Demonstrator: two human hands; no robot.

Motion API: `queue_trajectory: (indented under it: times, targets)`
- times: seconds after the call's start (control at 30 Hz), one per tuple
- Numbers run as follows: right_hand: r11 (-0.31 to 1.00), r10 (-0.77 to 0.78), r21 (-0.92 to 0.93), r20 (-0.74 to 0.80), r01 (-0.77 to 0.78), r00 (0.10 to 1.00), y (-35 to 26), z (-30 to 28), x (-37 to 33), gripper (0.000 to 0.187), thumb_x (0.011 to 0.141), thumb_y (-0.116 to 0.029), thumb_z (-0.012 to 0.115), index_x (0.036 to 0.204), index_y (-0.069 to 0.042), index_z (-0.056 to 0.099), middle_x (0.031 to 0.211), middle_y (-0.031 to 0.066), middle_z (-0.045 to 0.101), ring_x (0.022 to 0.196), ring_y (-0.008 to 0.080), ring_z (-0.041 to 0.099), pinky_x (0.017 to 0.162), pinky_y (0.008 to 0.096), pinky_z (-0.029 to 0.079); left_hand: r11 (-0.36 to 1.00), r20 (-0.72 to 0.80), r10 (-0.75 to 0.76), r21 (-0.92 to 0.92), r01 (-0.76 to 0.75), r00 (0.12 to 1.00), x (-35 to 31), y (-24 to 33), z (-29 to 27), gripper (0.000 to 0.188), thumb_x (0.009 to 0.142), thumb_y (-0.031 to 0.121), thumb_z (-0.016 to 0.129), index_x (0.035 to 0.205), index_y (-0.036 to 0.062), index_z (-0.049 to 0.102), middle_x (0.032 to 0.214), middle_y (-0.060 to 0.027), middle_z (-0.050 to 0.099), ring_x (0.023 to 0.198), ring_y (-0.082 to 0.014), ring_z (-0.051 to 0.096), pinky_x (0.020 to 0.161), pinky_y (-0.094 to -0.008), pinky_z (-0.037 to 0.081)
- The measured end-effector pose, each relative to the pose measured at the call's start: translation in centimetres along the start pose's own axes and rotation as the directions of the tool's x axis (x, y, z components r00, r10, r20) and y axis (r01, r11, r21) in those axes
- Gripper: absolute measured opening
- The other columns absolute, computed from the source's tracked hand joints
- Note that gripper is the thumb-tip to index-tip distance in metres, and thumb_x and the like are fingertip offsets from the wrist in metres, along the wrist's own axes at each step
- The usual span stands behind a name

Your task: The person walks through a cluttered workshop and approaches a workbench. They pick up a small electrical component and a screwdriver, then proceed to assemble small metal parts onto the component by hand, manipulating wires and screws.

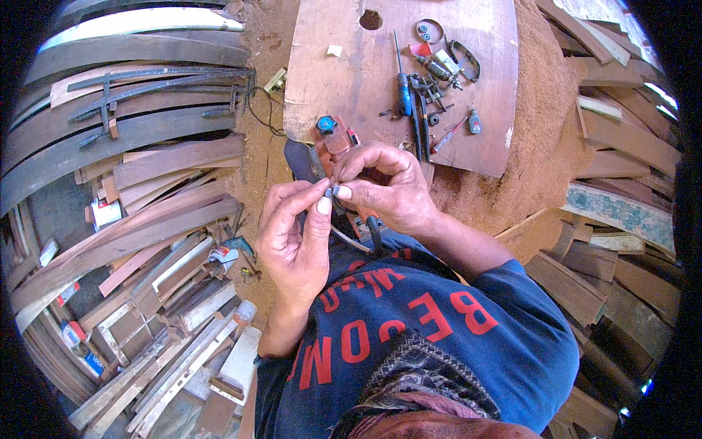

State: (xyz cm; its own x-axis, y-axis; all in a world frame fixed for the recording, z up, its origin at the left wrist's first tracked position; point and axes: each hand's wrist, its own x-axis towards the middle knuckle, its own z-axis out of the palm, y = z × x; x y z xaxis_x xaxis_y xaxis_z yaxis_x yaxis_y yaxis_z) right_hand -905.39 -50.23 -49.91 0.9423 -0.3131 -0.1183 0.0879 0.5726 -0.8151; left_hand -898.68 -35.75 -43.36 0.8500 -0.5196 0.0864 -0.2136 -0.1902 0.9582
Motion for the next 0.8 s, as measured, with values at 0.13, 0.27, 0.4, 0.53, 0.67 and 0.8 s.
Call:
queue_trajectory:
  times: [0.13,0.27,0.4,0.53,0.67,0.8]
  targets:
    - [0.999,0.028,0.029,-0.007,-0.028,1.0,-0.1,0.2,0.1,0.018,0.085,0.003,0.076,0.098,-0.003,0.064,0.101,0.0093,0.068,0.093,0.0162,0.066,0.085,0.0316,0.054,0.994,-0.032,-0.053,-0.094,0.05,0.998,-0.2,-0.2,0.0,0.016,0.09,-0.006,0.068,0.106,-0.0029,0.069,0.103,-0.0102,0.063,0.096,-0.0175,0.06,0.086,-0.0274,0.048]
    - [0.993,0.055,0.109,-0.028,-0.052,0.998,0.1,0.3,0.0,0.018,0.085,0.004,0.076,0.098,-0.004,0.064,0.101,0.009,0.069,0.095,0.0165,0.066,0.086,0.032,0.054,0.987,-0.033,-0.083,-0.14,0.077,0.996,-0.2,-0.3,0.1,0.015,0.09,-0.005,0.068,0.105,-0.0025,0.069,0.104,-0.0102,0.063,0.097,-0.0166,0.06,0.086,-0.0273,0.048]
    - [0.995,0.054,0.085,-0.046,-0.05,0.997,0.4,0.2,-0.1,0.017,0.086,0.001,0.076,0.098,-0.004,0.065,0.101,0.0068,0.069,0.094,0.014,0.066,0.086,0.0306,0.055,0.993,-0.012,-0.053,-0.109,0.051,0.999,-0.2,-0.6,0.0,0.015,0.09,-0.005,0.069,0.105,-0.0026,0.069,0.103,-0.0097,0.063,0.096,-0.016,0.06,0.084,-0.027,0.048]
    - [0.997,0.047,0.06,-0.064,-0.043,0.997,0.4,0.2,-0.1,0.015,0.087,-0.003,0.077,0.1,-0.003,0.068,0.1,0.0034,0.07,0.093,0.0095,0.065,0.085,0.028,0.055,0.995,-0.01,-0.047,-0.092,0.046,0.999,-0.3,-0.9,0.1,0.017,0.09,-0.004,0.069,0.106,-0.0023,0.07,0.102,-0.0097,0.064,0.094,-0.0163,0.061,0.083,-0.0272,0.048]
    - [0.998,0.052,0.037,-0.078,-0.049,0.996,0.6,0.1,-0.2,0.018,0.086,-0.004,0.078,0.101,-0.003,0.067,0.099,0.0034,0.07,0.092,0.0089,0.064,0.085,0.0268,0.054,0.993,0.0,-0.072,-0.091,0.071,0.997,-0.4,-1.1,0.1,0.019,0.09,-0.004,0.07,0.109,-0.0023,0.071,0.104,-0.0108,0.065,0.094,-0.0168,0.061,0.083,-0.0276,0.049]
    - [0.999,0.037,-0.02,-0.122,-0.039,0.992,-0.5,0.7,-0.3,0.017,0.086,-0.003,0.076,0.1,-0.003,0.065,0.096,0.0029,0.068,0.09,0.0087,0.063,0.083,0.0263,0.053,0.994,0.006,-0.075,-0.074,0.075,0.997,-0.5,-1.7,0.2,0.018,0.09,-0.003,0.07,0.109,-0.003,0.071,0.106,-0.0111,0.066,0.095,-0.0165,0.062,0.083,-0.0276,0.05]
